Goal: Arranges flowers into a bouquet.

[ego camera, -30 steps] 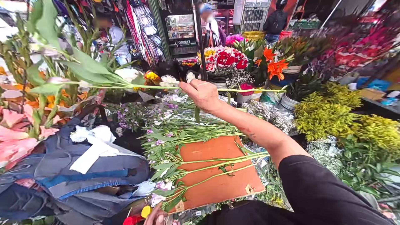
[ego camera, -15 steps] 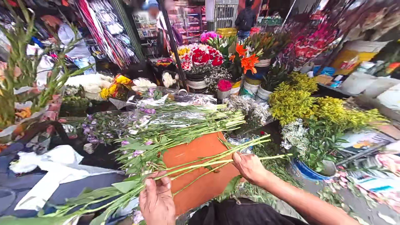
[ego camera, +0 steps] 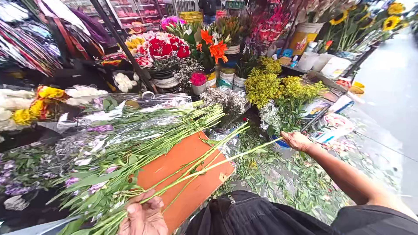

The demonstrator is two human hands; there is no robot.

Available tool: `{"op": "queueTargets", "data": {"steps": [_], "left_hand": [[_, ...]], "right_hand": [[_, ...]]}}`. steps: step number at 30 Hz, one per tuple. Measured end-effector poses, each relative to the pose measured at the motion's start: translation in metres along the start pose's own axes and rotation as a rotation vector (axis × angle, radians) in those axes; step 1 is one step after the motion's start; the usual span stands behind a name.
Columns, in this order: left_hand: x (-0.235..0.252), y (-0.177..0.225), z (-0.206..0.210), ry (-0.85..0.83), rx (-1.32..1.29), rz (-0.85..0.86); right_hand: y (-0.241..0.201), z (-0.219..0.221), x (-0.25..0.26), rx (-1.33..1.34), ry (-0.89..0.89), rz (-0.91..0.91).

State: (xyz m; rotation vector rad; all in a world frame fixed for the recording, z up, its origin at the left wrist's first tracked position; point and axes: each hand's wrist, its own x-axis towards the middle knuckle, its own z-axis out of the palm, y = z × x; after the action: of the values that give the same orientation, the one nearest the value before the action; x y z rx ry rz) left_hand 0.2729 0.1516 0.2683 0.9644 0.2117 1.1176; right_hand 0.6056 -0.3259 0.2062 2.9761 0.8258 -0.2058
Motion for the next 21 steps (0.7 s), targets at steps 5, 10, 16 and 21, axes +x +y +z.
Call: {"op": "queueTargets", "data": {"steps": [5,10,16,21], "left_hand": [[0.033,0.031,-0.017,0.211,0.052,0.144],[0.028,0.007,0.019,0.234,0.086,0.07],[0.016,-0.014,0.036,0.187,0.084,-0.006],[0.017,-0.008,0.028,0.297,0.055,0.048]], "right_hand": [[0.038,0.006,0.0,0.848,0.631,0.535],[-0.092,0.02,0.024,2.065,0.231,-0.027],[-0.221,0.008,0.036,2.118,-0.203,-0.347],[-0.153,0.017,0.028,1.369,-0.011,-0.16]]}}
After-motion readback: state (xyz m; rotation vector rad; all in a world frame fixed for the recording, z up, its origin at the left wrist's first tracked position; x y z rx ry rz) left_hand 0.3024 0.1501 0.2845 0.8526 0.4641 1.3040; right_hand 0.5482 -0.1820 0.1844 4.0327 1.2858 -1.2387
